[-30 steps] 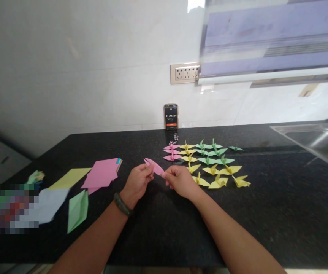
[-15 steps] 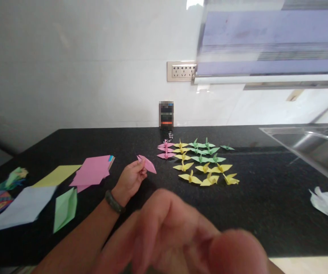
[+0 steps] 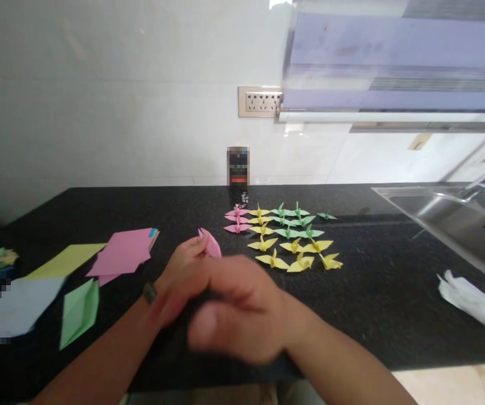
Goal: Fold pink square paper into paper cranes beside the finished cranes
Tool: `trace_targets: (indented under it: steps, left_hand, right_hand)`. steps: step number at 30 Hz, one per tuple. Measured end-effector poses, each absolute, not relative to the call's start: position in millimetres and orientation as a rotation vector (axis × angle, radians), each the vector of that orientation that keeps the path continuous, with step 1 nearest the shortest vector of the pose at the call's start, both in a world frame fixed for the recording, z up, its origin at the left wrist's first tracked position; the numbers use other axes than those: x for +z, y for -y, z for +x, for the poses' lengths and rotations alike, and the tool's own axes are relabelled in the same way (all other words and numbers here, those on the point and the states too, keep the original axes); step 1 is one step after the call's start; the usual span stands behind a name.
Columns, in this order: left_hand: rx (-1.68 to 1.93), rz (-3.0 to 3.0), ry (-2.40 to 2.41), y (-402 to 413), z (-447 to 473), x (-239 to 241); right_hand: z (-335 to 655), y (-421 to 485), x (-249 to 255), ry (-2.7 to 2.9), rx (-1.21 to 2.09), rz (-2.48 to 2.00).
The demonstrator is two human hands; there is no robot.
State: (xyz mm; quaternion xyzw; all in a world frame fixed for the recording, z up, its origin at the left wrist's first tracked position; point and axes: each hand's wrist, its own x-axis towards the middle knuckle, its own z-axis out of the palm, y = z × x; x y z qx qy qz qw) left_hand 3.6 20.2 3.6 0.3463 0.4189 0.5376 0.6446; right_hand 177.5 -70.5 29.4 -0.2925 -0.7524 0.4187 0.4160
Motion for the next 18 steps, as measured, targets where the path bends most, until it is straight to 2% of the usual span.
trace_targets:
  steps: [2,5,9,14,18]
  left_hand:
    - [1.194,0.798,-0.908,-18,4,4]
    - [1.128,0.799,-0.853,-17,5,3]
    - [1.106,0.828,-0.859,-17,5,1]
    - [1.080,0.904,-0.925,-17,5,0]
    - [1.070,0.868,-0.929,-16,7,0]
  right_hand:
    - [168,12,63,2.027,0.776,-0.805]
    - [165,-19,50,2.120,0.518,-0.899]
    - [168,-13,16,2.028,0.640,-0.957]
    - [168,-11,21,1.981,0.844,-0.925]
    - [171,-13,22,2.041,0.858,-0.826]
